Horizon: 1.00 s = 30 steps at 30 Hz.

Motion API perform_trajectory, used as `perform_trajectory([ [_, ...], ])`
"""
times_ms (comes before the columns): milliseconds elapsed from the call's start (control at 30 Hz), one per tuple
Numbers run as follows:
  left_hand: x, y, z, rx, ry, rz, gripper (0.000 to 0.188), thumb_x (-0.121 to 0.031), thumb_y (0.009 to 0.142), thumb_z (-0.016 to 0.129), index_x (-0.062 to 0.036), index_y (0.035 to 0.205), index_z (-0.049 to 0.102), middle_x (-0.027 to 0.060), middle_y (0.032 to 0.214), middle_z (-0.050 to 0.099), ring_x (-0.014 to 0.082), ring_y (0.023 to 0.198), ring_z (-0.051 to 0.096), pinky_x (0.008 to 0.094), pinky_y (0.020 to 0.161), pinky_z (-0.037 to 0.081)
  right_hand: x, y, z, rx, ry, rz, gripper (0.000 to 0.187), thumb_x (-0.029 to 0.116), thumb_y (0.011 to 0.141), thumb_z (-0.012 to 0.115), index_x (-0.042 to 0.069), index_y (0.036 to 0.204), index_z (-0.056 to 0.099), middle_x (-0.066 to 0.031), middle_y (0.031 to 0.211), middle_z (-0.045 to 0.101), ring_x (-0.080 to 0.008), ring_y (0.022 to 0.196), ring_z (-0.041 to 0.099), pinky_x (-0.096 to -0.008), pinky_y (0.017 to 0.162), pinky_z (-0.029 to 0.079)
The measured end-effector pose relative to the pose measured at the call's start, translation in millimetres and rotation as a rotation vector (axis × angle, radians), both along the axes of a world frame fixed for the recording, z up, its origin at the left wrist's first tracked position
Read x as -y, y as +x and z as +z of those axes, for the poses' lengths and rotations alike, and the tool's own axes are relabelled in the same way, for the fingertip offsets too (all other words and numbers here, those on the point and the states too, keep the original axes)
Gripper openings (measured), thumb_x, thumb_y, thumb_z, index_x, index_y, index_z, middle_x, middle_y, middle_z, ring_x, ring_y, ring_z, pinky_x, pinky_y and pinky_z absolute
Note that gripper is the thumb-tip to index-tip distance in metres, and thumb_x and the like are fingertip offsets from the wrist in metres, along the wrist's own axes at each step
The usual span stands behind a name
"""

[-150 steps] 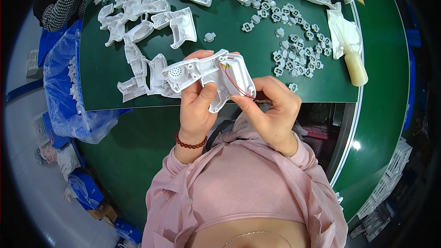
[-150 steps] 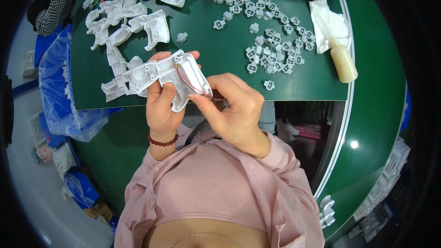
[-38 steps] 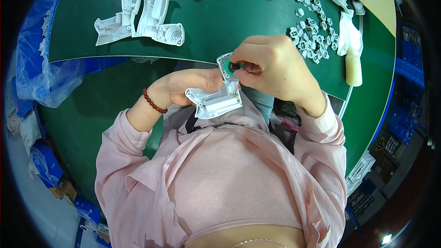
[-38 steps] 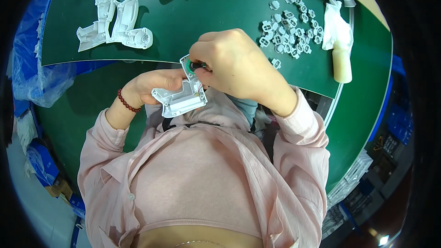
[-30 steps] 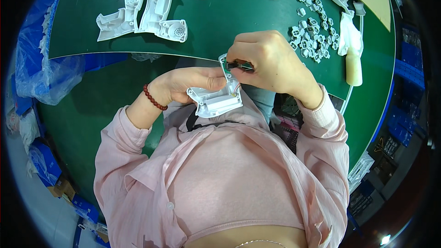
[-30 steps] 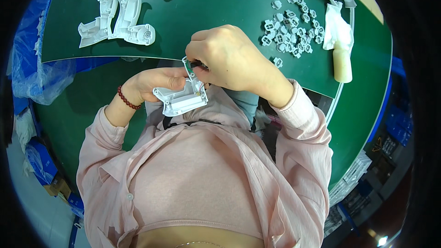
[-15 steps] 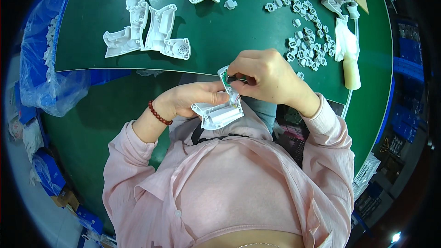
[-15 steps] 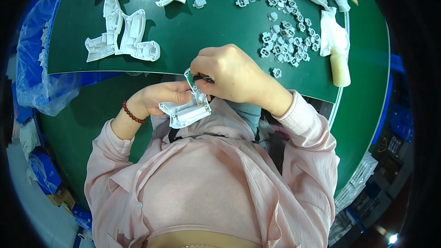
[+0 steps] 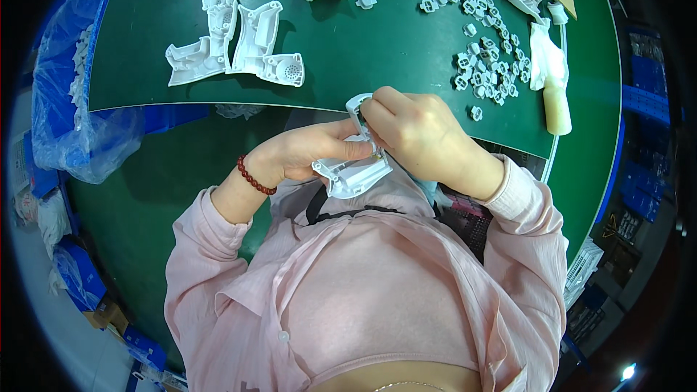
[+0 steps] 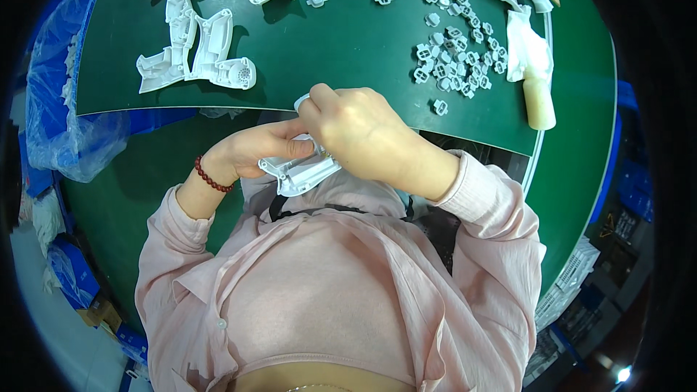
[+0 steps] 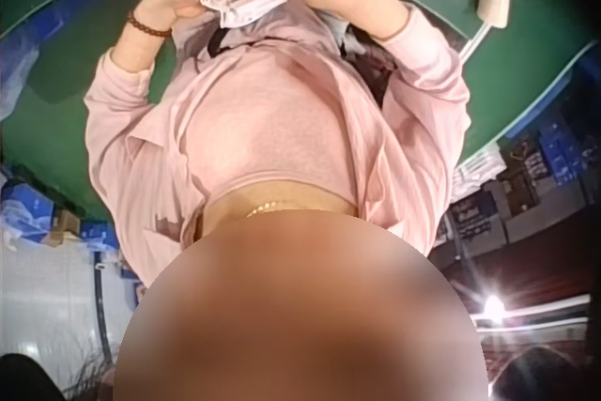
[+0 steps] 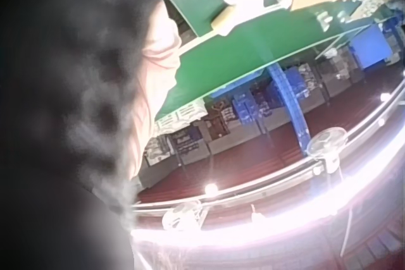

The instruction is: Assembling electronic components, wiring, and circuit boards into plastic device housings at a workbench.

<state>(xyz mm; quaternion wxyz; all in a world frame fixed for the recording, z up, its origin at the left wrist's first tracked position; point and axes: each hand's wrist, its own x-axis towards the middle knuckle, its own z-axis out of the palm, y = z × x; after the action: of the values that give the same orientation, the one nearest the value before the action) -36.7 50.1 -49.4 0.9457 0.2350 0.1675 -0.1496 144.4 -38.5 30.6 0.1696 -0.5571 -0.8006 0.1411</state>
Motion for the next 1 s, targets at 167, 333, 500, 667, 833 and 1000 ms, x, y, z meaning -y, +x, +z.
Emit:
perform_trajectory([
  [167,0.3,1.6,0.5,-0.027,0.081,-0.031,0.052,-0.022,0.098,0.065,-0.0039,0.141,0.043,0.0056,0.121,0.061,0.0099,0.106,0.062,0.0259,0.082,0.055,2.3,1.2,-3.5,0.03,0.067,0.057,0.024,0.007,0.068,0.068,0.0,0.089,0.059,-0.0075,0.078,0.052,-0.024,0.065,0.061,-0.0349,0.051,0.05],
  [333,0.5,-0.3,-3.4,-0.031,0.012,-0.029,0.053,-0.022,0.098,0.064,-0.0051,0.143,0.041,0.0048,0.116,0.062,0.0091,0.098,0.065,0.0239,0.073,0.056,-8.1,7.4,5.1,0.082,0.082,0.133,0.022,0.009,0.066,0.069,0.001,0.085,0.061,-0.0067,0.079,0.051,-0.0223,0.07,0.061,-0.0343,0.051,0.05],
  [500,-2.1,-2.3,-9.1,-0.003,-0.067,-0.03,0.05,-0.019,0.098,0.063,-0.0019,0.141,0.043,0.0091,0.126,0.06,0.0169,0.115,0.061,0.0306,0.096,0.051,-24.5,31.5,-10.0,-0.217,0.008,0.124,0.017,0.005,0.068,0.076,0.003,0.082,0.069,-0.0064,0.082,0.058,-0.0224,0.064,0.062,-0.0329,0.052,0.05],
  [667,-1.6,-2.5,-8.1,0.023,-0.027,-0.028,0.052,-0.02,0.097,0.065,-0.0021,0.14,0.042,0.0074,0.124,0.06,0.0147,0.113,0.061,0.0286,0.093,0.052,-26.7,37.4,-22.7,-0.467,-0.101,0.08,0.02,-0.001,0.067,0.08,0.003,0.085,0.073,-0.0067,0.082,0.059,-0.0182,0.06,0.058,-0.0278,0.051,0.045],
  [833,-0.3,-1.3,-7.3,0.015,-0.075,-0.004,0.048,-0.017,0.098,0.063,-0.003,0.14,0.044,0.0086,0.122,0.061,0.0165,0.11,0.064,0.0304,0.092,0.054,-12.1,28.0,-17.4,-0.265,0.012,0.069,0.021,0.0,0.07,0.077,0.003,0.09,0.073,-0.0073,0.084,0.06,-0.021,0.065,0.059,-0.0304,0.056,0.047],
  [1000,2.8,-4.5,-9.9,0.025,-0.15,0.073,0.043,-0.015,0.1,0.058,-0.0038,0.14,0.045,0.0104,0.121,0.063,0.0192,0.107,0.067,0.033,0.09,0.057,-14.4,34.2,11.3,-0.187,0.167,-0.041,0.027,-0.003,0.073,0.072,0.002,0.099,0.068,-0.0117,0.095,0.061,-0.0278,0.082,0.062,-0.0346,0.069,0.051],
])
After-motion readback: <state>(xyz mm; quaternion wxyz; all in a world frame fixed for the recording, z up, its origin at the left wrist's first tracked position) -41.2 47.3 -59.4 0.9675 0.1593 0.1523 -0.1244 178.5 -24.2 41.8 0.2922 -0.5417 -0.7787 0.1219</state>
